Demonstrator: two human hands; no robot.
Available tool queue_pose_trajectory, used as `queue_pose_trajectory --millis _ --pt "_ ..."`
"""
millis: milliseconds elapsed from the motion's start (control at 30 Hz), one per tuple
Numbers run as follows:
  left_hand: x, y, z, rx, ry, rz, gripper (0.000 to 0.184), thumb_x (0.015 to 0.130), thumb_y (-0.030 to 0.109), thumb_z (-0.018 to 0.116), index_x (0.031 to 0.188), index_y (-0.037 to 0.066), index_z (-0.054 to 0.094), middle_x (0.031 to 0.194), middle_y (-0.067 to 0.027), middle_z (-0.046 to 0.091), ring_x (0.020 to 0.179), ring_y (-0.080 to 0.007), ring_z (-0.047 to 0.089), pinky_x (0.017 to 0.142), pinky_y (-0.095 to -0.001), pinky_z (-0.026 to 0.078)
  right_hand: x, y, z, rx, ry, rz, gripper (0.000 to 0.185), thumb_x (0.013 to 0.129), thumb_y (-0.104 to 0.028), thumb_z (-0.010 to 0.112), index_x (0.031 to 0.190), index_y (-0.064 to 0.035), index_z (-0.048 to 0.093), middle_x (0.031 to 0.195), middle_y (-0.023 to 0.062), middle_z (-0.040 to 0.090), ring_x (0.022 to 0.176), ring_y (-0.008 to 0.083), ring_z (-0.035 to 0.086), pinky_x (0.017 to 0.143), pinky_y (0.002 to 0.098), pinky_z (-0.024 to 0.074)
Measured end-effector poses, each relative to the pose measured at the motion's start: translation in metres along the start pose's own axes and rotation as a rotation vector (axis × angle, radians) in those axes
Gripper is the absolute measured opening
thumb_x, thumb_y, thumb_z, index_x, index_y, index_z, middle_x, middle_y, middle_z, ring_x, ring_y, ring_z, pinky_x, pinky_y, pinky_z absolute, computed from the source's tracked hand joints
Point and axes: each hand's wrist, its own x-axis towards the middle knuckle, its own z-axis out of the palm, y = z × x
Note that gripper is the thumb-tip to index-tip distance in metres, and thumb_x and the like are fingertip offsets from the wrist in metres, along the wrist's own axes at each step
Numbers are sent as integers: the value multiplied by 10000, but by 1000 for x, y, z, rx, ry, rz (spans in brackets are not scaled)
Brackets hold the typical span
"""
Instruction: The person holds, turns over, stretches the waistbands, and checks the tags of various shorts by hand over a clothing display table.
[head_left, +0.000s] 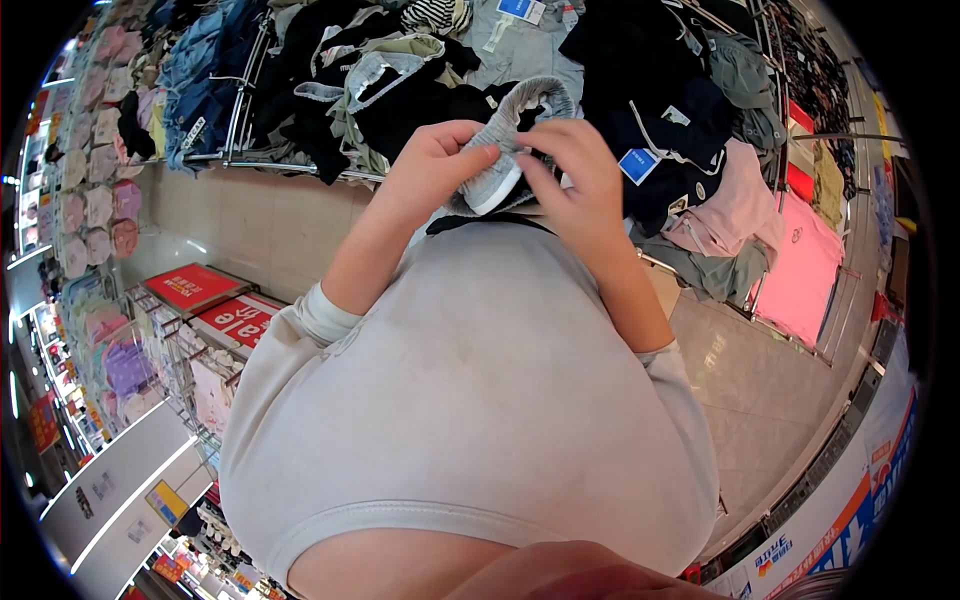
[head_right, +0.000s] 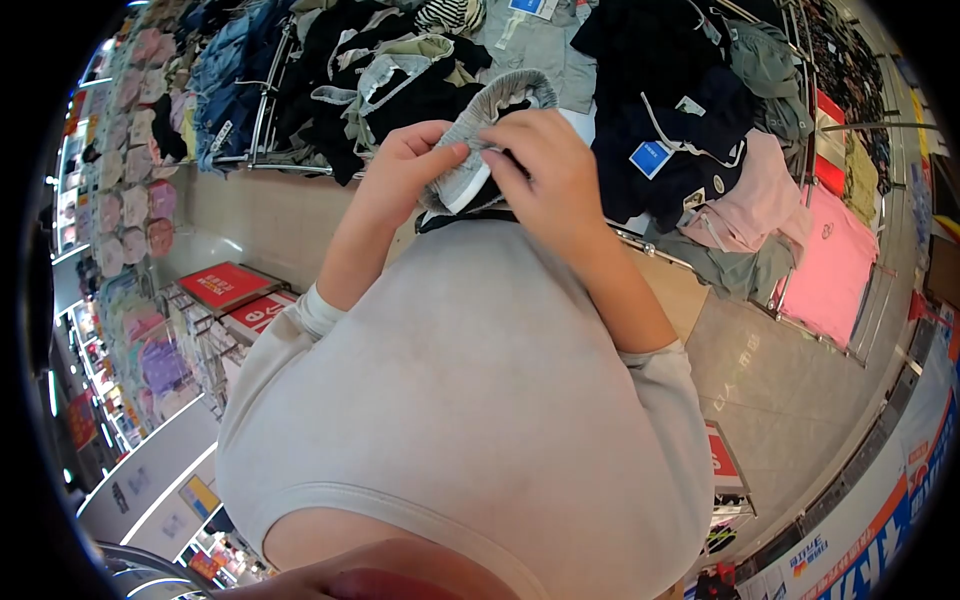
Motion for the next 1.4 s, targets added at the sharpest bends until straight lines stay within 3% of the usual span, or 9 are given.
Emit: queue_pose_trajectory --millis 300,367,567,867,967,1100,1167,1267,1400 --pt "-9 0 6 150 32 -58 191 902 85 625 1064 -8 664 901 -5 681 780 -42 603 672 -203 473 -8 10 13 -104 -37 -29 101 758 10 674 842 -7 621 837 105 616 770 285 609 671 345 497" --pt "-8 -2 7 66 39 8 208 900 85 627 1077 -19 662 901 -11 683 769 -42 603 661 -202 474 -11 7 12 118 -92 220 84 802 21 640 863 -6 589 837 98 580 754 236 592 664 313 475" --pt "-8 -2 6 54 53 2 231 897 84 635 1099 -26 659 917 -28 690 763 -51 613 662 -202 480 -26 25 11 391 -98 419 68 842 28 612 892 -12 589 885 55 568 747 152 564 639 275 443" --pt "-7 -6 11 171 16 0 196 901 85 630 1066 -16 663 891 -9 679 755 -46 602 649 -206 474 -16 17 12 -175 -19 -113 115 727 -7 690 831 -29 646 863 95 646 743 260 628 629 327 509" --pt "-10 -1 16 147 32 -31 194 886 82 620 1030 -40 665 866 -15 672 753 -45 588 642 -212 478 -16 17 13 -203 -4 -166 139 700 -2 687 819 -39 627 838 72 636 708 264 620 603 329 502" --pt "-8 -6 11 208 42 -43 198 902 89 622 1061 -22 662 863 3 667 739 -33 577 621 -205 455 -20 17 16 -84 -15 -75 135 705 5 673 810 -26 593 824 78 618 693 260 610 582 322 486" --pt "-8 -7 11 148 47 -42 205 904 91 620 1066 -27 662 864 0 667 740 -34 577 626 -201 453 -21 13 14 72 -81 170 128 721 11 657 805 -16 564 819 90 600 680 244 600 570 309 472" --pt "-8 -9 11 157 63 -41 210 907 92 618 1070 -32 662 869 -4 671 749 -37 583 634 -200 457 -24 13 13 161 -99 270 112 737 12 650 823 -9 582 835 97 597 661 231 593 570 289 471" --pt "-7 -10 11 149 60 -1 212 915 102 612 1070 -34 663 872 -4 671 755 -38 584 640 -200 459 -22 11 15 149 -39 223 114 746 -4 672 841 -12 609 825 97 606 648 223 602 572 286 480"
